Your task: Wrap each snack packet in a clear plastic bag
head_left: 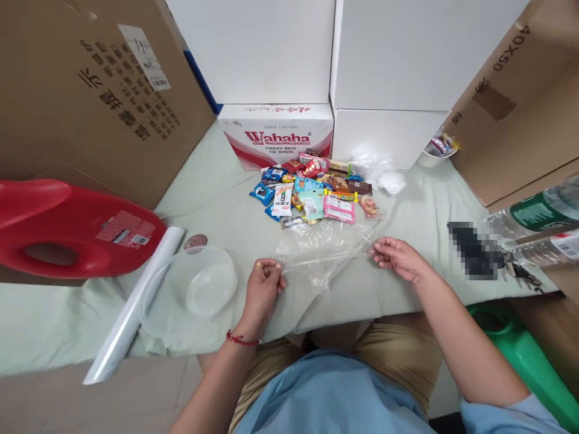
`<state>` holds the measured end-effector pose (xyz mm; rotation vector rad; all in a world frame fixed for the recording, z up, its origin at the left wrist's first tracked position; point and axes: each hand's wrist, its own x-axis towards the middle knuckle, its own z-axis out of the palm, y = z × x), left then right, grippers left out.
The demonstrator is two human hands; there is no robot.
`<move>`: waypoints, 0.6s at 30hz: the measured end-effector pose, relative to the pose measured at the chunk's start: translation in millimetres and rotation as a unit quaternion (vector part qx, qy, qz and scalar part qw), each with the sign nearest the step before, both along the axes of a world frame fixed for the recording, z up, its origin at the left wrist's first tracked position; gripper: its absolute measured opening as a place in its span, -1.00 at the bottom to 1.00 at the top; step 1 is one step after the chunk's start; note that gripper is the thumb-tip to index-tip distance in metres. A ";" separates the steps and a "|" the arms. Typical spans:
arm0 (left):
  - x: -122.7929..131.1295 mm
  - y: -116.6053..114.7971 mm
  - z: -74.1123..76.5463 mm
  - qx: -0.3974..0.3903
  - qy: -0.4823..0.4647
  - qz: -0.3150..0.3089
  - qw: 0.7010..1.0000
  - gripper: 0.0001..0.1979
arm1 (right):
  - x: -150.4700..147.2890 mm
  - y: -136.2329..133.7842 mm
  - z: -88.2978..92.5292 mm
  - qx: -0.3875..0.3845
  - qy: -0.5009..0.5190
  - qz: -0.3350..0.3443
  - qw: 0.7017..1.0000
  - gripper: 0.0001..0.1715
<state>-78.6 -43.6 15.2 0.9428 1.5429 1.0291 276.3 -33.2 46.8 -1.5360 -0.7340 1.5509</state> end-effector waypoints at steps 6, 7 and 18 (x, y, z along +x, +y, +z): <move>1.5 -13.8 17.7 0.263 0.360 -0.025 0.895 -0.73 | -12.8 0.0 13.7 0.203 -0.291 -0.065 0.933 -0.58; 3.9 -13.4 21.5 0.301 0.380 -0.061 0.873 -0.70 | -20.2 -0.6 18.7 0.238 -0.301 -0.035 0.923 -0.57; -9.5 10.5 8.0 0.317 0.347 -0.363 0.804 -0.59 | -34.0 1.3 -3.4 0.324 -0.202 0.248 0.890 -0.79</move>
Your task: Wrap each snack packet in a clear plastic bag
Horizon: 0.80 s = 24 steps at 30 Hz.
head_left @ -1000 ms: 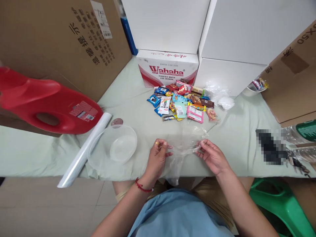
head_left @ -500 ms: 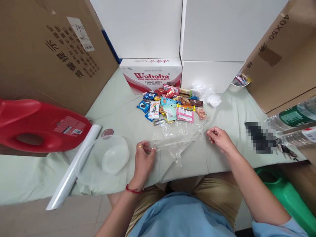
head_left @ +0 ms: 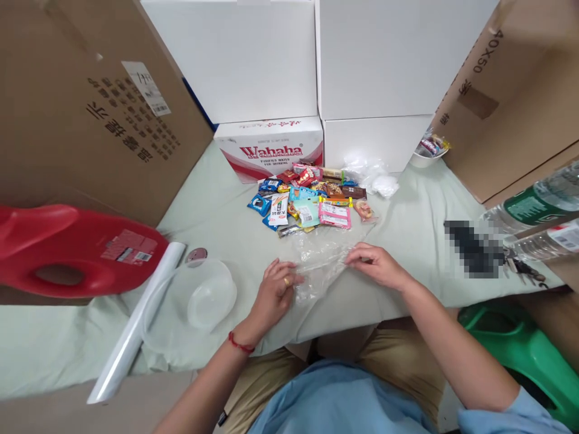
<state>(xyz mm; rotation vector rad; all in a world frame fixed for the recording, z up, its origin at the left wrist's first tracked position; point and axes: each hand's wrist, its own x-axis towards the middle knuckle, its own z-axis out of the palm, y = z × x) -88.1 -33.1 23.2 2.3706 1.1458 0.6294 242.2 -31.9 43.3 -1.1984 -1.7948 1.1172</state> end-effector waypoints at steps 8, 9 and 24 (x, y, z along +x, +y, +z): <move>-47.2 -54.1 -6.0 -0.095 -0.031 -0.042 0.994 -0.46 | 73.4 -59.0 -5.5 0.001 -0.091 0.038 0.995 -0.71; -50.2 -56.5 -2.3 -0.118 -0.051 -0.029 0.991 -0.51 | 80.6 -63.1 -1.8 -0.005 -0.103 0.035 0.994 -0.71; 6.0 -26.6 32.3 0.017 0.289 -0.020 0.957 -0.35 | -26.0 -8.7 77.1 0.012 -0.463 0.083 0.882 -0.59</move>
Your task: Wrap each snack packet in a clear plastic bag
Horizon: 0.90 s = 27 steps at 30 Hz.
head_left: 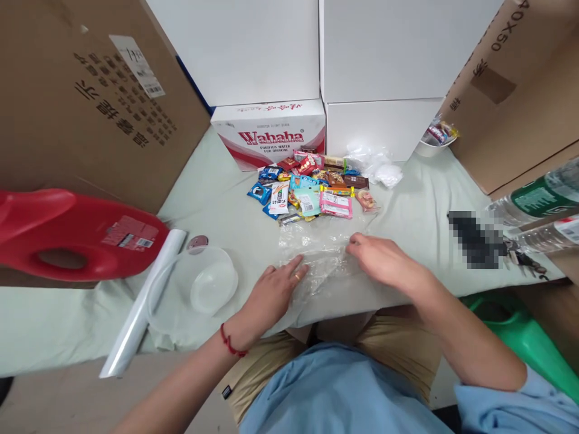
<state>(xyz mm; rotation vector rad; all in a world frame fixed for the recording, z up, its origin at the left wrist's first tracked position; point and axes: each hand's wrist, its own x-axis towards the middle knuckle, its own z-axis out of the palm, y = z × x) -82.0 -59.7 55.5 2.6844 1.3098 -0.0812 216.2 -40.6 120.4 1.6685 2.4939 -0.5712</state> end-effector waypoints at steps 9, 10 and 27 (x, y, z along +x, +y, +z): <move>-9.2 0.6 -14.2 -0.167 -0.204 0.029 0.964 -0.14 | -75.4 -28.0 -33.9 0.071 0.018 -0.008 0.997 -0.67; -10.1 2.1 -14.6 -0.173 -0.220 0.043 0.959 -0.19 | -79.2 -28.7 -40.0 0.080 0.042 0.005 0.996 -0.69; 45.6 -1.8 7.8 -0.051 -0.288 0.127 0.948 -0.69 | -99.3 -51.4 -108.1 0.066 0.182 0.081 0.978 -0.35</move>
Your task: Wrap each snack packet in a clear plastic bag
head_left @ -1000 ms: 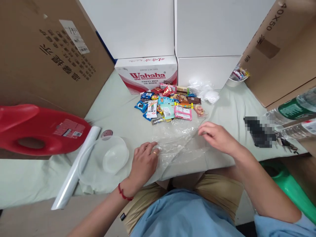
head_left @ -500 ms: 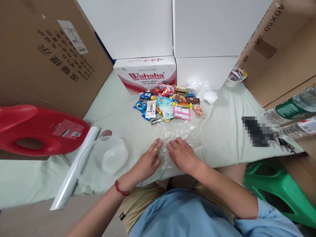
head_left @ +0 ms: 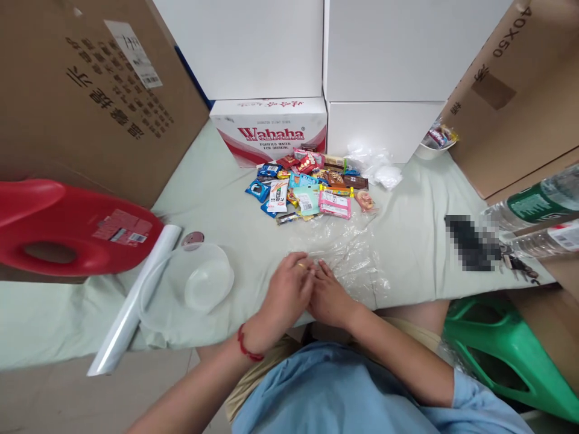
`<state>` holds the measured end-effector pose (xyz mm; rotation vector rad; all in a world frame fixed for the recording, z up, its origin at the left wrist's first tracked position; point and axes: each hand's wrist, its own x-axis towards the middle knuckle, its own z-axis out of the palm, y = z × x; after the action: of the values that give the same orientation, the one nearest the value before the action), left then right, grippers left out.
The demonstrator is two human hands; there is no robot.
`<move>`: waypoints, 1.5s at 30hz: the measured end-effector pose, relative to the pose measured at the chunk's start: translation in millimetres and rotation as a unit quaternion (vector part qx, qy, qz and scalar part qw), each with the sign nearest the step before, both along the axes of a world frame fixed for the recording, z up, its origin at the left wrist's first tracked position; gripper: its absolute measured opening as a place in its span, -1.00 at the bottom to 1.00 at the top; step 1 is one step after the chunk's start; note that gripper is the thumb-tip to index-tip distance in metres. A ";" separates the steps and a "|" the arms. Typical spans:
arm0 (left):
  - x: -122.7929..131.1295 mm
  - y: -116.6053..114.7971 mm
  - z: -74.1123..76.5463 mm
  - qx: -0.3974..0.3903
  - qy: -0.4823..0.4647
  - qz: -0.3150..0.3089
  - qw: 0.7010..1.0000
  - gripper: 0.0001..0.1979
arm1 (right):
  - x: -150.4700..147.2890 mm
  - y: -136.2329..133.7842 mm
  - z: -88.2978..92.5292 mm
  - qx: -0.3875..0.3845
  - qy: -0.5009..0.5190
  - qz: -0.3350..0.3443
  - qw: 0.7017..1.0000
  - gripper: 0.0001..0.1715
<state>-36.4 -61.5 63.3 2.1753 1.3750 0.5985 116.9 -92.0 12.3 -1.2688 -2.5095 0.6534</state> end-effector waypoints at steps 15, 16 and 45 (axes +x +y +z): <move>-13.5 35.7 -59.6 0.046 0.131 0.030 0.990 -0.47 | 0.9 -28.1 14.8 -0.047 0.046 0.027 0.997 -0.54; -14.5 29.6 -58.4 0.052 0.144 0.020 0.988 -0.46 | 9.2 -27.0 18.8 -0.062 0.077 0.043 0.994 -0.59; -27.6 -2.4 -53.9 0.045 0.142 0.022 0.989 -0.35 | 106.5 52.2 94.7 0.162 0.153 -0.242 0.944 -0.75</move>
<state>-64.0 -63.9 9.4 2.3794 1.5715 0.3819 223.4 -39.8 107.0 -1.4451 -1.8557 0.2776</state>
